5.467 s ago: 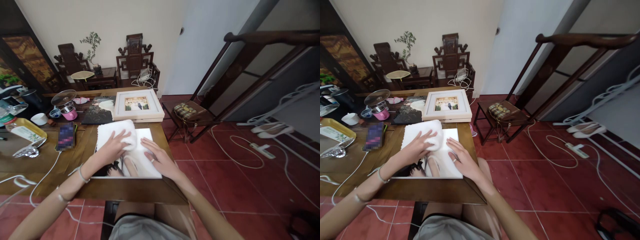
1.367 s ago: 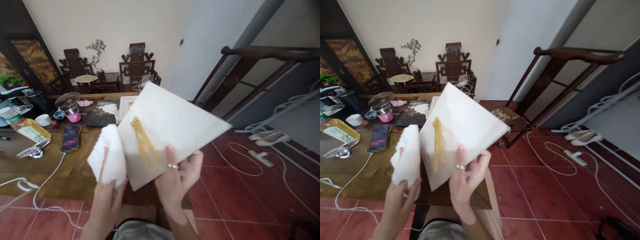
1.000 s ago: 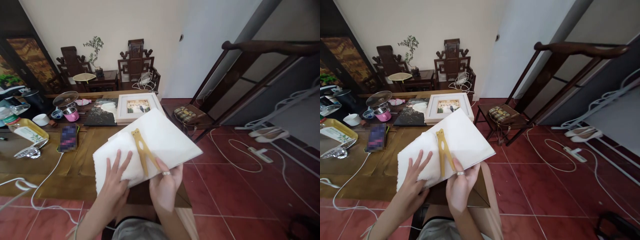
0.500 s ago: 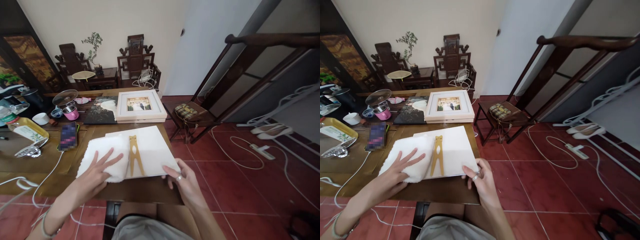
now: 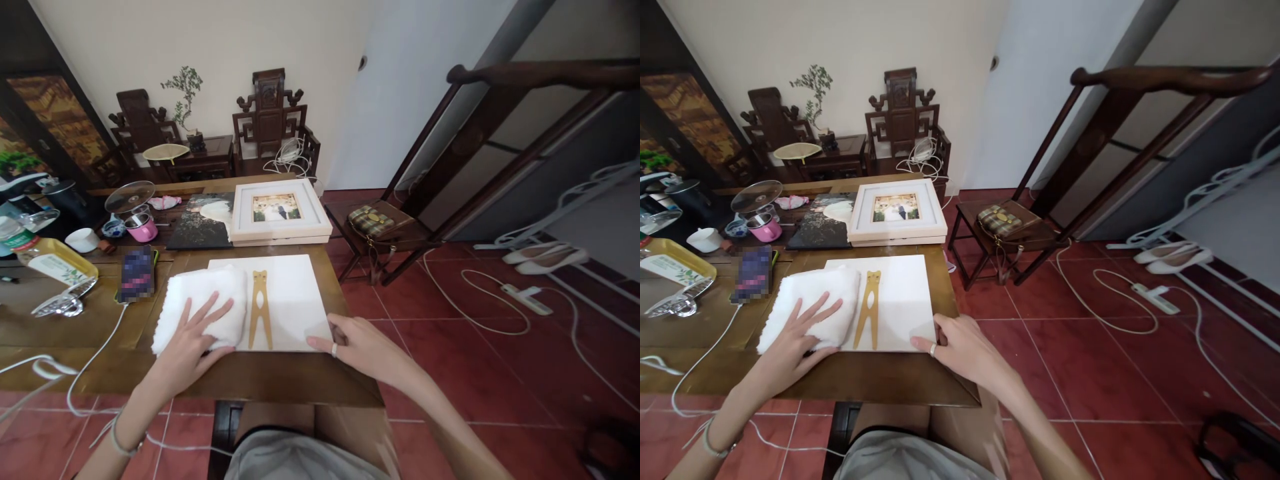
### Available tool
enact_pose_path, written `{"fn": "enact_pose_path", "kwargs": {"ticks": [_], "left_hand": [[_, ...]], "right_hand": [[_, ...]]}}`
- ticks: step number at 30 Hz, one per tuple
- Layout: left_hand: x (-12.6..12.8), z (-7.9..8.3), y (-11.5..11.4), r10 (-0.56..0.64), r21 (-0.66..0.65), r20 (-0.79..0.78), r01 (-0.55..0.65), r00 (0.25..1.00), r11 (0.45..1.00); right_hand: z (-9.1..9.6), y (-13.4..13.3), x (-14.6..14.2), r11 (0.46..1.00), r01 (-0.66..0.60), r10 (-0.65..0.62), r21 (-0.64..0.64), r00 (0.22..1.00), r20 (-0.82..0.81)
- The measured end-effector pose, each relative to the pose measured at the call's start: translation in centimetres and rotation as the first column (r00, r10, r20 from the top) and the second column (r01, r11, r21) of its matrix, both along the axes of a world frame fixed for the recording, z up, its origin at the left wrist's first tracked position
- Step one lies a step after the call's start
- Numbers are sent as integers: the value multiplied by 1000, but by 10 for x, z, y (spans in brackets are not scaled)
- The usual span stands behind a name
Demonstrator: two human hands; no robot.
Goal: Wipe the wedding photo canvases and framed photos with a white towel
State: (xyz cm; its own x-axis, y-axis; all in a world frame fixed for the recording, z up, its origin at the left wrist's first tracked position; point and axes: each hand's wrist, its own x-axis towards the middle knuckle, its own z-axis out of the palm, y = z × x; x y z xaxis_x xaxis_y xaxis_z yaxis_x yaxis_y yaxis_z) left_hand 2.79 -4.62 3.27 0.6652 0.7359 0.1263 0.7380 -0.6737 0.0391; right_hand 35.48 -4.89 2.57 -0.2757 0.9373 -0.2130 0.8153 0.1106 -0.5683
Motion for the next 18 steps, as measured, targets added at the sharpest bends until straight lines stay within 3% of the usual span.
{"fn": "enact_pose_path", "kwargs": {"ticks": [6,8,10,12,13,18], "left_hand": [[-5,-3,3,-7,27,36,6,999,1000],[-9,-3,3,-4,26,72,2,997,1000],[-15,-2,4,30,36,129,-35,991,999],[-21,2,11,91,61,200,-105,976,993],[-23,4,18,111,79,233,-133,966,988],[-16,14,63,81,131,238,-115,968,985]], "right_hand": [[1,15,-2,998,-40,36,52,997,65],[-7,22,-4,982,41,-48,186,998,34],[-19,31,-7,911,136,-116,391,991,-73],[-32,41,-11,831,150,-65,535,982,-175],[-38,46,-13,816,125,-13,564,980,-198],[-58,61,-16,865,-63,187,498,961,-204]]}}
